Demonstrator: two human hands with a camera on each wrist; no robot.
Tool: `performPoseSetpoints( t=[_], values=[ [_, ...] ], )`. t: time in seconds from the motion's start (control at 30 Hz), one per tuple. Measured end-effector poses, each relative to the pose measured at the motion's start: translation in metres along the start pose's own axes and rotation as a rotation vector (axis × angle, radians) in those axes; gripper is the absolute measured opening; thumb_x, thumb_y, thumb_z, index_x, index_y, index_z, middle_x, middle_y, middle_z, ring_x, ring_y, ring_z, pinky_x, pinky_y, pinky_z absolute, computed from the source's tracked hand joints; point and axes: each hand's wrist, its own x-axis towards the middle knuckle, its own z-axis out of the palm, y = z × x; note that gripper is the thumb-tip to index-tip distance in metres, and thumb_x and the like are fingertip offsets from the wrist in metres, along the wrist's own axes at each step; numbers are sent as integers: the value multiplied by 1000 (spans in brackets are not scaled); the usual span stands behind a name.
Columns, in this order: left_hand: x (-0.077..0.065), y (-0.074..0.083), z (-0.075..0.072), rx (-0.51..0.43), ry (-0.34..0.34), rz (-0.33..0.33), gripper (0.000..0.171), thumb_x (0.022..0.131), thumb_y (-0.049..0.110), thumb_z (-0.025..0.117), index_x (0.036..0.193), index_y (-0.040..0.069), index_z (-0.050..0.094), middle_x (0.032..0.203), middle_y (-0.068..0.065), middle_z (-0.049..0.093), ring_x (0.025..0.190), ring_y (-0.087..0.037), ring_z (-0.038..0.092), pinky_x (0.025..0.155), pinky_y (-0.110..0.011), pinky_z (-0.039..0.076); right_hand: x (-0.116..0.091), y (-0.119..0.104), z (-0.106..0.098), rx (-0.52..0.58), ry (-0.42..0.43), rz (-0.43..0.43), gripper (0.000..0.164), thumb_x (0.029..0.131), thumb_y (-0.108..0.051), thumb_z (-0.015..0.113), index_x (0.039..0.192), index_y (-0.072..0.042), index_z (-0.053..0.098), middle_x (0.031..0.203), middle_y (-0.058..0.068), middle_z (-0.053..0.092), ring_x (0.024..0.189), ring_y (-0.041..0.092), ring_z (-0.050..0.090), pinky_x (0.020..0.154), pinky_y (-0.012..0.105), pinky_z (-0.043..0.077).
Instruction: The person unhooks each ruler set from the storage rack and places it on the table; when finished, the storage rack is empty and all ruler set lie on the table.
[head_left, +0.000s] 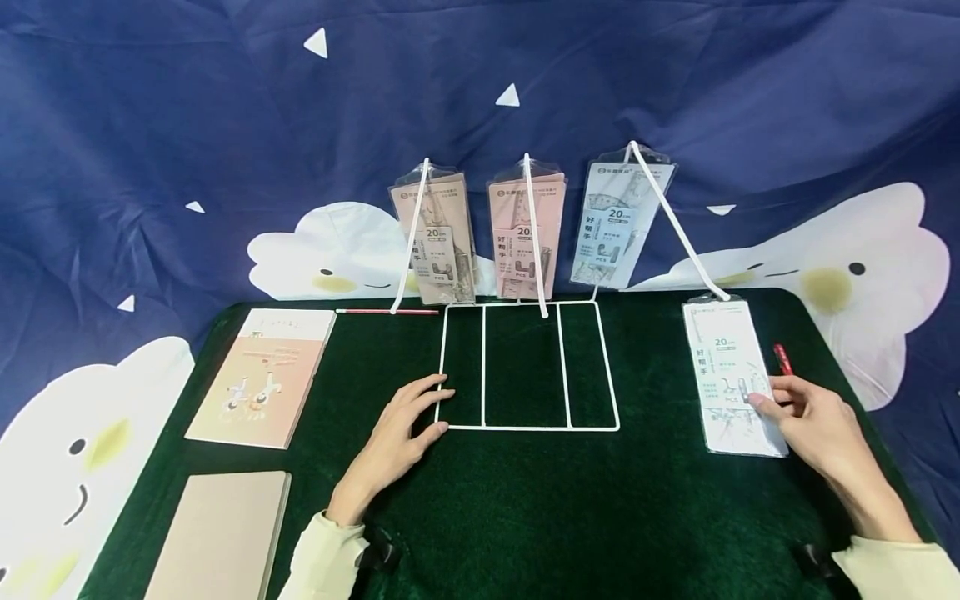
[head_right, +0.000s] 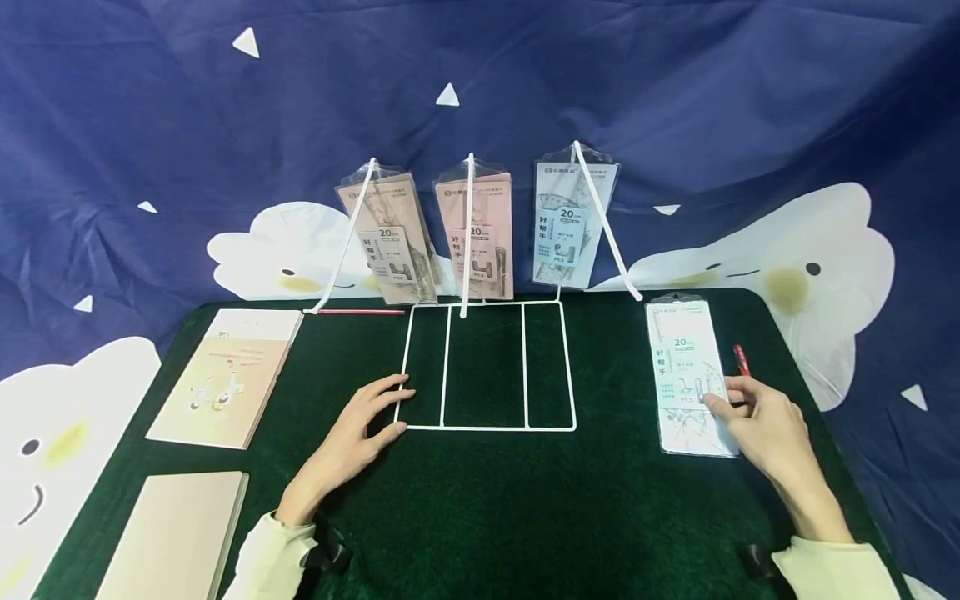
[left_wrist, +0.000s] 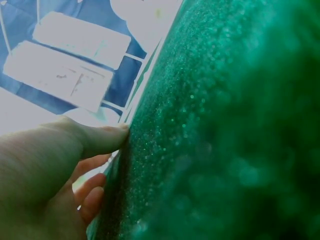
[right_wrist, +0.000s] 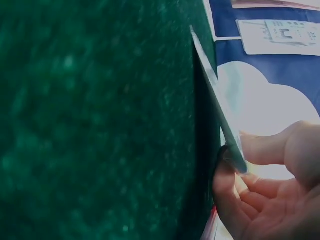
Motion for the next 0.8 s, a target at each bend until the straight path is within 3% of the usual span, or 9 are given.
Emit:
performPoseSetpoints(
  t=[0.23,0.37,0.6,0.8],
  values=[
    [-1,0,0,12,20,27,45,101,19,69,145,13,61,163,-6,42,151,-27,34,115,-65,29,5,2,-1,-82,79,-43,46,99,-33,71,122,6,67,96,18,74,66,-11,48,70,41,31],
    [-1,1,0,10,19,24,45,102,19,69,145,13,61,163,-6,42,151,-27,34,115,-65,29,5,2,-1,-120,117,-75,41,97,-31,73,119,4,69,95,18,74,67,-13,45,69,43,31],
    [-1,1,0,11,19,16,45,102,19,69,145,14,61,163,-6,42,151,-26,33,115,-65,29,5,1,0,-169,133,-103,36,96,-28,74,113,4,70,86,15,73,71,19,61,63,41,32],
    [-1,0,0,18,19,24,44,102,20,69,145,13,61,163,-6,42,151,-26,34,115,-65,30,3,-6,-3,-195,120,-103,34,96,-24,74,110,6,69,81,13,69,72,27,61,62,42,33]
  ],
)
